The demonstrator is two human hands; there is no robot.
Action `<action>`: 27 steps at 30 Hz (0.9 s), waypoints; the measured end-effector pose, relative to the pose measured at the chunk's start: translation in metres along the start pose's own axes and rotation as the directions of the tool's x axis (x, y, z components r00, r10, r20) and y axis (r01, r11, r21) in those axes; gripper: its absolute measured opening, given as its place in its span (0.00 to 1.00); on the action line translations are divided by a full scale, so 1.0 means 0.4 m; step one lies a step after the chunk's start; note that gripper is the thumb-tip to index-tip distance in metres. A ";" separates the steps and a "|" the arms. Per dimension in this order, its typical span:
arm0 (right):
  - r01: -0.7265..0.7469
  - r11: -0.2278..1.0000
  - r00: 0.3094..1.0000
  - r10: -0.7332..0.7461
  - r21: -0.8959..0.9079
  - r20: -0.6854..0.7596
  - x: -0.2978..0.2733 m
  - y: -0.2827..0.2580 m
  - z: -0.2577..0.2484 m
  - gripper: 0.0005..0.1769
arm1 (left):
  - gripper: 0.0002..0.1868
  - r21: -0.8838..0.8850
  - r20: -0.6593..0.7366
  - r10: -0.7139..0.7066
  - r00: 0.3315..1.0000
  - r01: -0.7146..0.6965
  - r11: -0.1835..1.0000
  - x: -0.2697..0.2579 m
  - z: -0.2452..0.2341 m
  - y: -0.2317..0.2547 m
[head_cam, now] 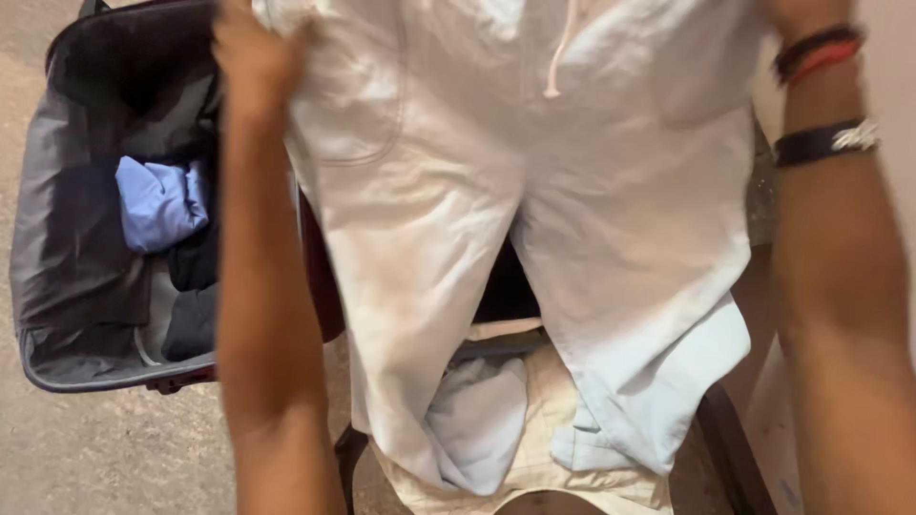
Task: The person folds a black t-shirt and places it on a stack of clothes. They then pick up a pair of white pants, unfold them, and fold them neatly. Finally, they pick up a pair of blue pants, unfold them, and fold them on top of the white pants.
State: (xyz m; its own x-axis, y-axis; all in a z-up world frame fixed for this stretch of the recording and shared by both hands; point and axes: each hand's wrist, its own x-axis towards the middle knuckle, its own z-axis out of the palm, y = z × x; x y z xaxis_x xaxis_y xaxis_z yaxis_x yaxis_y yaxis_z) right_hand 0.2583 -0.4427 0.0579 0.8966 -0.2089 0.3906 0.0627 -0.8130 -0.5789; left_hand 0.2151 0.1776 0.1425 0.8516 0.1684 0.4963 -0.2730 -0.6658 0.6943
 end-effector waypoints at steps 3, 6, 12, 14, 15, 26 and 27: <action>0.362 0.932 0.930 -0.362 0.016 0.060 -0.063 0.000 0.114 0.34 | 0.53 0.378 -0.013 0.114 0.993 -0.101 0.921 -0.186 0.132 -0.050; 0.440 0.898 0.818 -0.406 0.012 0.408 -0.353 -0.038 0.114 0.37 | 0.46 0.366 0.323 0.024 0.946 -0.148 0.919 -0.460 0.164 -0.015; 0.244 0.960 0.818 -0.129 -0.135 0.561 -0.640 -0.038 -0.108 0.48 | 0.49 0.446 0.610 -0.363 0.704 0.073 0.892 -0.760 0.042 0.083; 0.140 0.963 0.804 0.024 -0.229 0.595 -0.690 -0.006 -0.167 0.49 | 0.49 0.401 0.542 -0.395 0.741 0.185 0.897 -0.806 0.015 0.092; 0.075 0.976 0.822 0.057 -0.206 0.567 -0.710 0.011 -0.186 0.51 | 0.51 0.400 0.515 -0.458 0.724 0.269 0.876 -0.833 0.012 0.096; -0.428 0.840 0.540 0.533 -0.333 0.651 -0.867 0.002 -0.252 0.31 | 0.46 0.415 0.245 -0.478 0.843 0.354 0.838 -1.041 -0.068 0.170; -0.528 0.835 0.561 0.482 -0.157 0.673 -0.868 -0.011 -0.264 0.28 | 0.40 0.382 0.272 -0.447 0.852 0.331 0.863 -1.049 -0.068 0.199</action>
State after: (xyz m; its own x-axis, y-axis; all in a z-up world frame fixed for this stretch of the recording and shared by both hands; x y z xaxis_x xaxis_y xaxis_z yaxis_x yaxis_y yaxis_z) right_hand -0.0995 -0.4238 0.0003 0.8286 -0.1432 -0.5412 -0.4897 -0.6539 -0.5767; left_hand -0.1761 0.0737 0.0035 0.9695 0.2432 -0.0296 0.2171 -0.7966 0.5642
